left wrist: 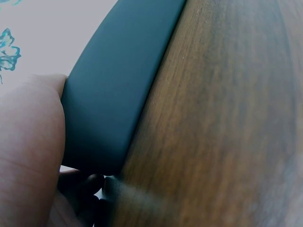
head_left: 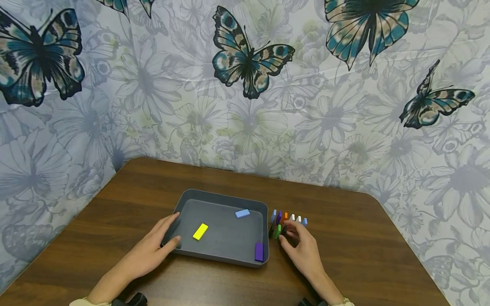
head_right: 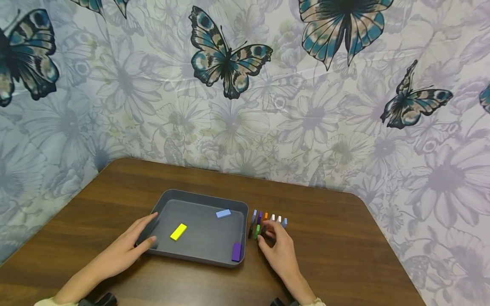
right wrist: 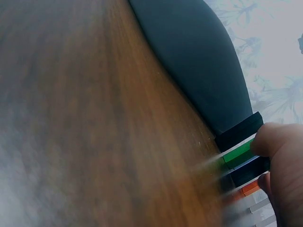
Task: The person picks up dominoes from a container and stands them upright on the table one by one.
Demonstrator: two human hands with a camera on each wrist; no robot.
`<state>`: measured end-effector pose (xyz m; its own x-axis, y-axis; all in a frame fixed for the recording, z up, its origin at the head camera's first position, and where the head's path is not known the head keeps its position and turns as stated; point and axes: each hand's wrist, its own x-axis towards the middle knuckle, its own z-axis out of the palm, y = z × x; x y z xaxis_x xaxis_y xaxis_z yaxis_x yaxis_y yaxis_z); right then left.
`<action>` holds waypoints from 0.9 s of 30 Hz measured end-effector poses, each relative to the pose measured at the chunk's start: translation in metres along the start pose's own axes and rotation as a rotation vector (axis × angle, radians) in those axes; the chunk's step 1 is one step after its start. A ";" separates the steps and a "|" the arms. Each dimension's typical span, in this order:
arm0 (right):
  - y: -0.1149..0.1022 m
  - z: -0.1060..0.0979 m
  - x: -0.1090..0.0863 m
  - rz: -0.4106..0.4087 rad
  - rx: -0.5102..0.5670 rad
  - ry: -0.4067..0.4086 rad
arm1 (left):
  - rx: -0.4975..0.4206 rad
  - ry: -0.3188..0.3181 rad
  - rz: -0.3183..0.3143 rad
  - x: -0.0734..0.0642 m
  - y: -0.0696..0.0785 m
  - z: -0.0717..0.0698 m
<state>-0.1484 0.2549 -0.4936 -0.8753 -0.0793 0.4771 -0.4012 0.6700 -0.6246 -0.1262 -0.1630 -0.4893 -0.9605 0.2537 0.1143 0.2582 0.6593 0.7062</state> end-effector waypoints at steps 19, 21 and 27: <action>-0.002 -0.004 0.002 -0.102 0.030 0.062 | -0.008 -0.004 -0.002 0.000 -0.001 0.001; -0.003 -0.004 0.002 -0.106 0.029 0.065 | -0.013 -0.003 0.000 0.001 -0.001 0.000; -0.007 -0.005 0.004 -0.141 0.016 0.094 | -0.015 -0.002 -0.001 0.000 -0.001 -0.001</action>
<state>-0.1481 0.2538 -0.4837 -0.7809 -0.1016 0.6163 -0.5232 0.6454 -0.5565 -0.1270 -0.1641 -0.4895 -0.9606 0.2541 0.1122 0.2553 0.6486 0.7170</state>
